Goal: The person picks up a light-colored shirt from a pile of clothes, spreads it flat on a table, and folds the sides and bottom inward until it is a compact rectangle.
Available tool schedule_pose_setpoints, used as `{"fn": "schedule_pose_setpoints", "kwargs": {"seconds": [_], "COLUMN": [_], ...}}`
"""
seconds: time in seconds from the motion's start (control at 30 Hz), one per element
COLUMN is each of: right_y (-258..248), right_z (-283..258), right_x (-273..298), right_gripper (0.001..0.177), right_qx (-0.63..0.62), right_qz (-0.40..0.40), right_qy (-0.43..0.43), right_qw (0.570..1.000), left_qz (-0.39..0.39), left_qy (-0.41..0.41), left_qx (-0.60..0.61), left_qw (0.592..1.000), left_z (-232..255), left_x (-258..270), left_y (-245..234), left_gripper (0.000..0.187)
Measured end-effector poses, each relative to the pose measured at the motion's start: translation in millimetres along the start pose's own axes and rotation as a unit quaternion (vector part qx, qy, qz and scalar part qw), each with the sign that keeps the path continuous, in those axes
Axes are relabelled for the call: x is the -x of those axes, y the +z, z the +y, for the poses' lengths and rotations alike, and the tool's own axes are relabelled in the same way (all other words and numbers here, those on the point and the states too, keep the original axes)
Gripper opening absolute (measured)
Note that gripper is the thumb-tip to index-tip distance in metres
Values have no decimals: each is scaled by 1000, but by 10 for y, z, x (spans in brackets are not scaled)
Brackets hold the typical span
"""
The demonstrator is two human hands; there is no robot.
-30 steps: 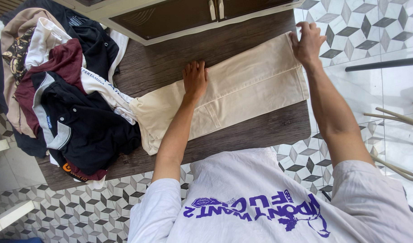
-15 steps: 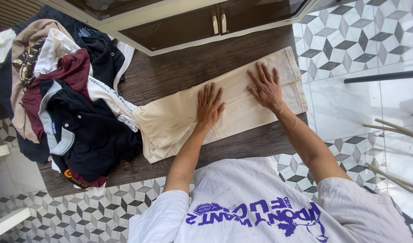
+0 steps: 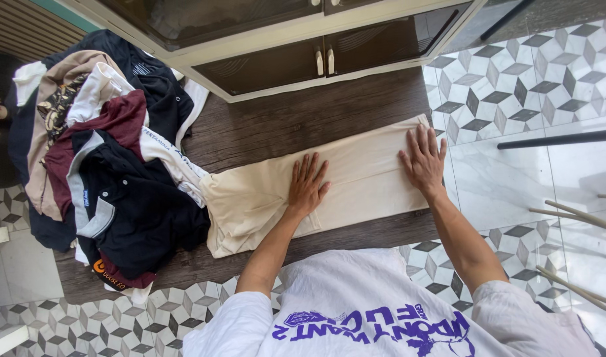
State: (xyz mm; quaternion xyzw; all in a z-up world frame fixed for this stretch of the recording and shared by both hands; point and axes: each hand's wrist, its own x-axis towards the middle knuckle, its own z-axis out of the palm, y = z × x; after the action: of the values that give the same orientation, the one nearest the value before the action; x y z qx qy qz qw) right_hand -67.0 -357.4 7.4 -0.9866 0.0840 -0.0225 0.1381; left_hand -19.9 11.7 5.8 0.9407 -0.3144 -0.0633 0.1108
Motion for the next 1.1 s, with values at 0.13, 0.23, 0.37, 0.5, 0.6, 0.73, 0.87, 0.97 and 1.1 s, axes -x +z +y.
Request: {"fn": "schedule_pose_setpoints", "kwargs": {"seconds": [0.13, 0.23, 0.37, 0.5, 0.6, 0.73, 0.87, 0.97, 1.1], "right_y": [107, 171, 352, 449, 468, 361, 157, 20, -96], "right_z": [19, -133, -792, -1309, -1345, -1014, -605, -306, 60], "right_x": [140, 41, -119, -64, -25, -113, -92, -88, -7], "right_gripper": [58, 57, 61, 62, 58, 66, 69, 71, 72], "right_qx": [-6, 10, -64, -44, -52, 34, 54, -14, 73], "right_qz": [37, 61, 48, -23, -74, -67, -52, -5, -57], "right_qy": [-10, -14, -104, -174, -179, -148, -96, -73, 8], "right_qw": [999, 998, 991, 984, 980, 986, 993, 997, 996], "left_qz": [-26, -44, 36, 40, -5, -34, -40, -32, -36], "left_qy": [-5, -33, -7, -9, -38, -40, -43, -40, -35], "left_qx": [42, 71, 50, 27, 43, 29, 14, 16, 7], "left_qw": [999, 996, 998, 999, 998, 998, 998, 999, 999], "left_z": [31, 68, 215, 345, 334, 310, 319, 310, 303], "left_x": [33, -56, -235, -325, -306, -306, -308, -304, -301], "left_y": [-124, -181, -37, 142, 147, 121, 144, 125, 89], "left_gripper": [65, 64, 64, 66, 67, 67, 68, 68, 67]}}
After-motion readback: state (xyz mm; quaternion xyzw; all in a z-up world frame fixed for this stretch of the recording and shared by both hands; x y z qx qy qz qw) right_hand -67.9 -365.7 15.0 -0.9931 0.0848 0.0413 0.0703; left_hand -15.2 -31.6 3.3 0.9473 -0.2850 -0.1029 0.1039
